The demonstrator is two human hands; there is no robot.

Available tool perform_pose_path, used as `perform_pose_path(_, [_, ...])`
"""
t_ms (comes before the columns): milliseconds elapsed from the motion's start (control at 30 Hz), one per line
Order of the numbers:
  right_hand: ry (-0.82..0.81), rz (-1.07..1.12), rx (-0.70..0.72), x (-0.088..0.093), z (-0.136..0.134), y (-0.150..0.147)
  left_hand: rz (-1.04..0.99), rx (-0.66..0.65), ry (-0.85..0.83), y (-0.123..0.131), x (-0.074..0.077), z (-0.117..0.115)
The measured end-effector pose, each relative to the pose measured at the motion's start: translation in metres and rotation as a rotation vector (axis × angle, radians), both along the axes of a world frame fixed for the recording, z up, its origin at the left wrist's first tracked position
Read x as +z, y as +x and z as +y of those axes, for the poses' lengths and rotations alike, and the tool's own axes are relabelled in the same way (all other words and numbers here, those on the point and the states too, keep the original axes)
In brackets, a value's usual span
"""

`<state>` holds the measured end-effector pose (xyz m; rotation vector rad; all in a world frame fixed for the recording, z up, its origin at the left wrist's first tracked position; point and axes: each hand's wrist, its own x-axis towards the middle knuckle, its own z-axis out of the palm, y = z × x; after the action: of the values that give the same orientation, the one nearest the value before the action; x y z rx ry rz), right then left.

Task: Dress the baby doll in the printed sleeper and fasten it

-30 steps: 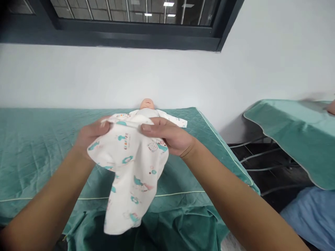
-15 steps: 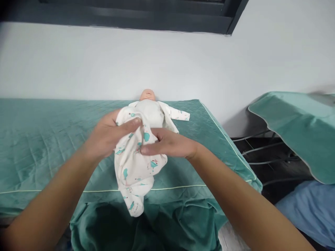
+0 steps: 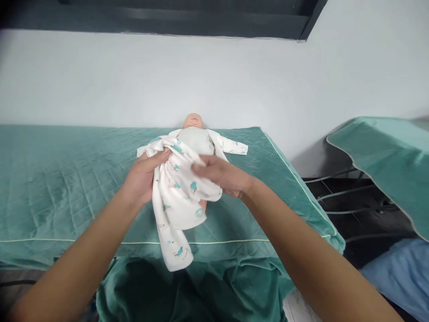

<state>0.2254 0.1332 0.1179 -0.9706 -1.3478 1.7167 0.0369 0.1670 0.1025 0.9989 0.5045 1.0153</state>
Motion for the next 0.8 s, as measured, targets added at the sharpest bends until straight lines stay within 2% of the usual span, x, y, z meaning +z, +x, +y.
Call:
perform_pose_path(67, [-0.055, -0.095, 0.134, -0.004, -0.001, -0.001, -0.004, -0.074, -0.047, 0.001, 0.001, 0.002])
perform_pose_path(100, [-0.04, -0.082, 0.104, -0.004, -0.001, -0.002, 0.011, -0.117, -0.066, 0.0, 0.0, 0.002])
perform_pose_path(233, [0.127, 0.162, -0.271, 0.003, 0.008, -0.009, 0.068, -0.254, -0.087, -0.009, -0.007, 0.002])
perform_pose_path(333, [0.115, 0.223, -0.308, 0.01, 0.009, -0.014, 0.125, -0.364, -0.055, -0.017, -0.012, 0.004])
perform_pose_path(367, [0.096, 0.234, -0.292, 0.011, 0.006, -0.015, 0.123, -0.357, -0.041, -0.018, -0.011, 0.003])
perform_pose_path(500, [0.038, 0.236, -0.169, 0.003, -0.012, -0.02, 0.032, -0.163, -0.027, -0.017, -0.003, -0.007])
perform_pose_path(600, [-0.051, 0.146, 0.01, -0.011, -0.028, -0.02, 0.108, -0.187, -0.064, -0.014, 0.002, -0.016])
perform_pose_path(633, [-0.082, 0.128, 0.023, -0.016, -0.033, -0.02, 0.158, -0.21, -0.07, -0.013, 0.002, -0.018])
perform_pose_path(733, [-0.188, 0.124, -0.152, -0.034, -0.049, -0.015, 0.373, -0.249, -0.031, -0.01, -0.005, -0.018])
perform_pose_path(800, [-0.272, 0.113, -0.284, -0.049, -0.061, -0.011, 0.588, -0.22, 0.138, -0.004, -0.012, -0.018])
